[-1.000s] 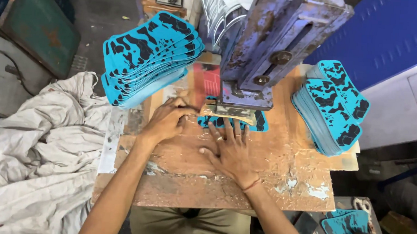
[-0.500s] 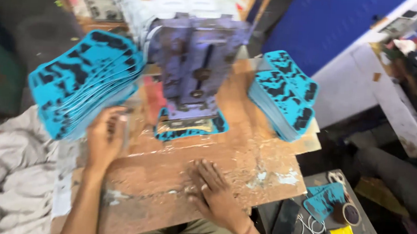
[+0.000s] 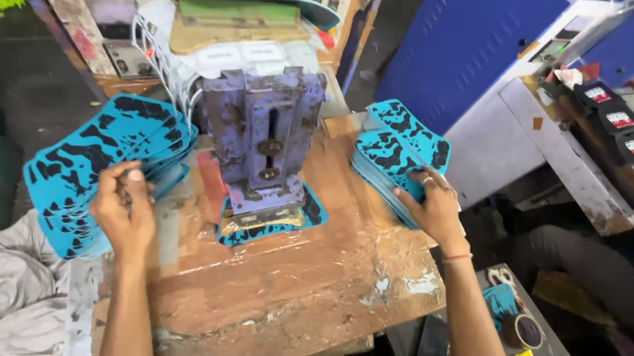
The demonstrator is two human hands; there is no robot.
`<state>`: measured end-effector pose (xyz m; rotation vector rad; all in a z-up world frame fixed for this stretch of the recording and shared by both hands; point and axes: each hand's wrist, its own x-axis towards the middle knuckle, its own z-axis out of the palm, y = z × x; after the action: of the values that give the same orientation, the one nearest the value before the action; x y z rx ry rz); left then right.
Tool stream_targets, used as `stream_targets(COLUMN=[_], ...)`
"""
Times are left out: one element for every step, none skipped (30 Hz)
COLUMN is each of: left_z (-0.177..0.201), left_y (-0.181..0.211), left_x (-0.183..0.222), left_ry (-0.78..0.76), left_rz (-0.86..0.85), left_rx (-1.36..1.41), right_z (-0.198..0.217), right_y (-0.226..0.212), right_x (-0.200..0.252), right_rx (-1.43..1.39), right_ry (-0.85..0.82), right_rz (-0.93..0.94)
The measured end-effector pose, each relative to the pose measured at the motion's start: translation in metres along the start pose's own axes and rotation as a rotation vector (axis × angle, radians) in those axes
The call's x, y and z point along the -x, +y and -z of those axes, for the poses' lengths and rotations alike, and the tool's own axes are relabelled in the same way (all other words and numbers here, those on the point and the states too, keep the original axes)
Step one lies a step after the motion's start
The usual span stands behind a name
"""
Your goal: Using a manual press machine to print or emboss patterns onto camouflage-style pads.
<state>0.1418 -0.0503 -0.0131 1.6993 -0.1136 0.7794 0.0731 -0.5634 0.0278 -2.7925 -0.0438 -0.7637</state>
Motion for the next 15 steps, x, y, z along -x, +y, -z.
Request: stream_targets(left_z=[0.002, 0.003, 0.003, 0.002, 0.003, 0.004, 0.006, 0.008, 0.008, 0.009, 0.008, 0.007, 0.006, 0.003, 0.005], left_y=[0.000, -0.001, -0.002, -0.003, -0.002, -0.002, -0.002, -0.003, -0.003, -0.003, -0.005, -0.006, -0.008, -0.008, -0.009], left_x=[0.002, 0.005, 0.005, 0.005, 0.009, 0.013, 0.020, 0.024, 0.022, 0.021, 0.021, 0.021, 0.021, 0.017, 0.018], left_ry=[-0.004, 0.001, -0.014, -0.029, -0.025, -0.068, -0.112, -0.110, -0.119, -0.128, -0.119, -0.116, -0.119, -0.115, -0.133], left_rz=[0.014, 0.007, -0.061, -0.128, -0.128, -0.092, -0.052, -0.046, -0.012, 0.022, 0.021, 0.027, 0.033, 0.033, 0.017], left_rx=[-0.036, -0.037, -0.050, -0.064, -0.064, -0.114, -0.166, -0.169, -0.177, -0.184, -0.189, -0.164, -0.141, -0.149, -0.180], right_z=[0.002, 0.005, 0.008, 0.010, 0.012, 0.013, 0.013, 0.008, 0.001, -0.006, -0.015, -0.025, -0.034, -0.035, -0.035], right_y=[0.000, 0.000, -0.001, -0.001, -0.006, -0.011, -0.016, -0.034, -0.052, -0.068, -0.088, -0.106, -0.126, -0.135, -0.146], right_x=[0.003, 0.002, -0.001, -0.005, 0.003, 0.012, 0.021, 0.054, 0.080, 0.106, 0.128, 0.151, 0.177, 0.172, 0.174], right_rx=[-0.040, -0.043, -0.058, -0.074, -0.073, -0.006, 0.060, 0.059, 0.052, 0.044, 0.037, -0.070, -0.178, -0.185, -0.240], right_ry=[0.000, 0.007, -0.002, -0.010, -0.010, 0.042, 0.087, 0.082, 0.160, 0.238, 0.238, 0.097, -0.046, -0.047, -0.080], right_rz=[0.019, 0.023, 0.019, 0.015, 0.018, -0.027, -0.073, -0.070, -0.012, 0.046, 0.054, 0.159, 0.257, 0.260, 0.250])
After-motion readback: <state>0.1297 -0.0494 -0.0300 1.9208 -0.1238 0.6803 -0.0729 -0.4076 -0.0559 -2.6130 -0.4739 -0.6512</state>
